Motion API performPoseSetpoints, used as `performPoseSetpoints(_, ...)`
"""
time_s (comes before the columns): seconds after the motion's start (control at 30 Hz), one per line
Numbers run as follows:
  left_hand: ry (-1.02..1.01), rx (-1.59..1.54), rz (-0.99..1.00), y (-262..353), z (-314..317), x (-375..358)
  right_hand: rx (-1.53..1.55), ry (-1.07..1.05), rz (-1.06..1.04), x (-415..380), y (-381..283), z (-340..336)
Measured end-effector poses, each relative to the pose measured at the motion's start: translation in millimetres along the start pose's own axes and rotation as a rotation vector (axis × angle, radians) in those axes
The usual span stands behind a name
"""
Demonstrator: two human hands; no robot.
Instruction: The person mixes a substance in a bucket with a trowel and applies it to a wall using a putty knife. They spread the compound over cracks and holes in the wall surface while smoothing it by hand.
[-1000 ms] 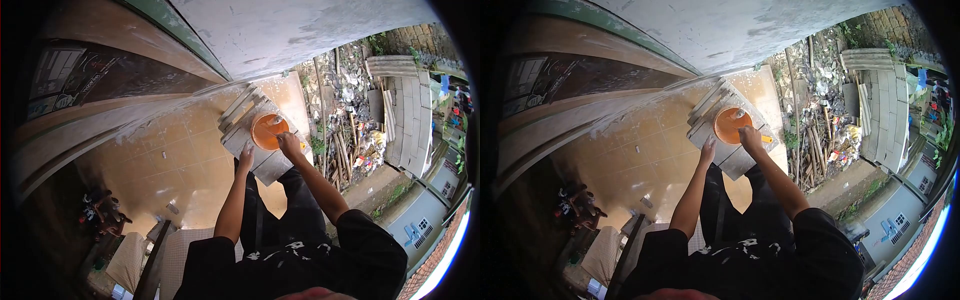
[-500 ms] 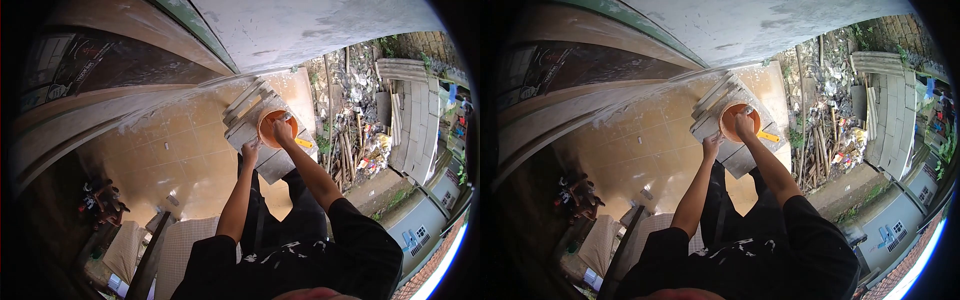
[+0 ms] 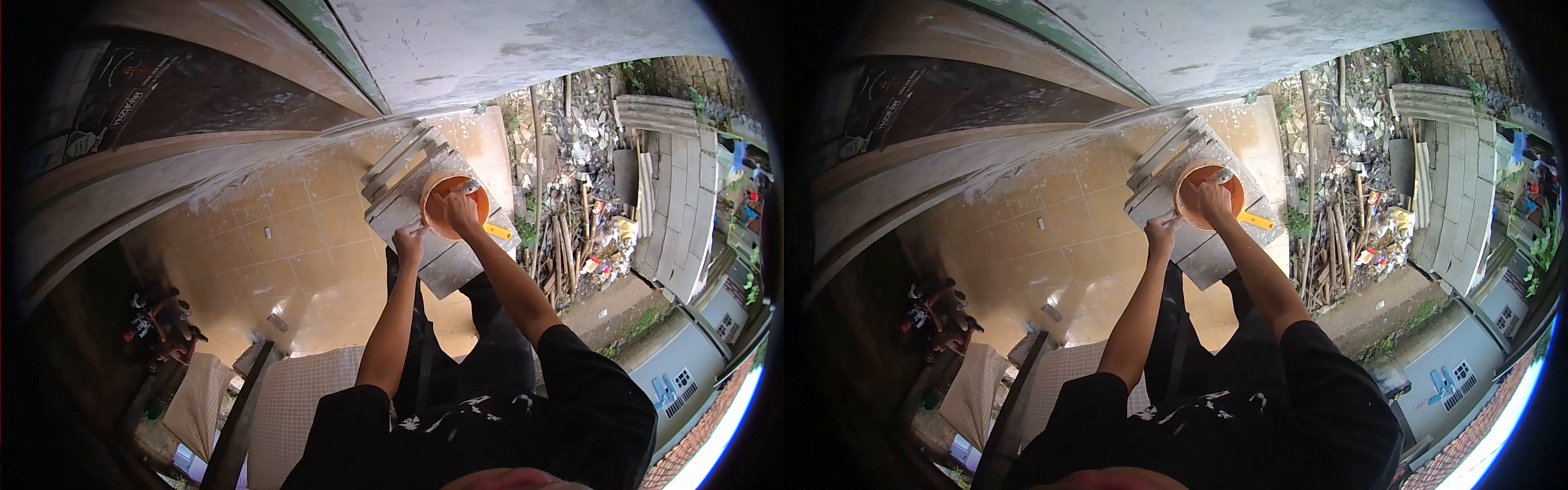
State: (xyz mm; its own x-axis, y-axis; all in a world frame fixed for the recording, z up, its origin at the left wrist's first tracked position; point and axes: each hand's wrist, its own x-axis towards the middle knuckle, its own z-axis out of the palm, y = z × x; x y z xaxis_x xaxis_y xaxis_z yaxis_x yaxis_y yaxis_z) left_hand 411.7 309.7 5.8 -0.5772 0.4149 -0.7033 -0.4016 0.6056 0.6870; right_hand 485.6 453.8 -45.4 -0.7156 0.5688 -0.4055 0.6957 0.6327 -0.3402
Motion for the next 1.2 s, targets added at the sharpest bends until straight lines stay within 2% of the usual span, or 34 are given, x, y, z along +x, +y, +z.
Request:
performPoseSetpoints(0.07,0.011,-0.012,0.000,-0.5,0.6,1.1,0.006,-0.040,0.028,-0.4,-1.0,-8.7)
performPoseSetpoints(0.27,-0.008,-0.047,0.004,-10.7,1.9,5.1,0.005,-0.010,-0.023,-4.4,-5.4,26.6)
performPoseSetpoints(0.4,0.003,0.025,0.051,-10.2,2.4,6.9,-0.042,-0.026,-0.036,-13.4,4.6,0.5)
performPoseSetpoints(0.47,-0.003,0.085,0.065,-9.9,0.2,6.4,-0.009,0.039,-0.026,-21.8,12.2,-19.9)
performPoseSetpoints(0.53,0.024,0.241,0.099,-40.6,1.0,9.0,0.038,0.057,0.013,-35.2,7.7,-53.6)
performPoseSetpoints(0.63,0.040,0.330,0.103,-2.1,-12.8,-25.6,0.123,0.081,0.070,-61.4,0.8,-110.5)
performPoseSetpoints(0.7,0.034,0.295,0.110,21.1,-21.2,-43.9,0.300,0.149,0.120,-80.0,-2.5,-143.8)
performPoseSetpoints(0.77,0.032,0.269,0.120,44.5,-33.6,-60.1,0.327,0.219,0.069,-94.7,-1.1,-175.2)
performPoseSetpoints(0.83,-0.008,0.186,0.163,74.7,-48.7,-75.2,0.588,0.027,0.194,-103.2,-2.2,-213.2)
performPoseSetpoints(0.93,0.021,0.210,0.222,129.4,-77.9,-98.5,1.273,-0.090,0.177,-122.6,-15.1,-280.0)
performPoseSetpoints(1.0,-0.003,0.117,0.401,148.3,-100.6,-98.5,1.515,-0.042,0.216,-135.6,-37.5,-330.3)
performPoseSetpoints(1.07,-0.016,0.072,0.443,180.8,-127.6,-110.1,1.781,0.000,0.184,-142.3,-45.5,-363.5)
performPoseSetpoints(1.17,-0.018,-0.181,0.529,236.2,-157.1,-129.0,1.992,0.046,-0.027,-132.8,-43.1,-388.3)
performPoseSetpoints(1.2,-0.026,-0.136,0.549,264.5,-166.5,-139.5,1.990,0.056,-0.085,-130.8,-41.8,-400.6)
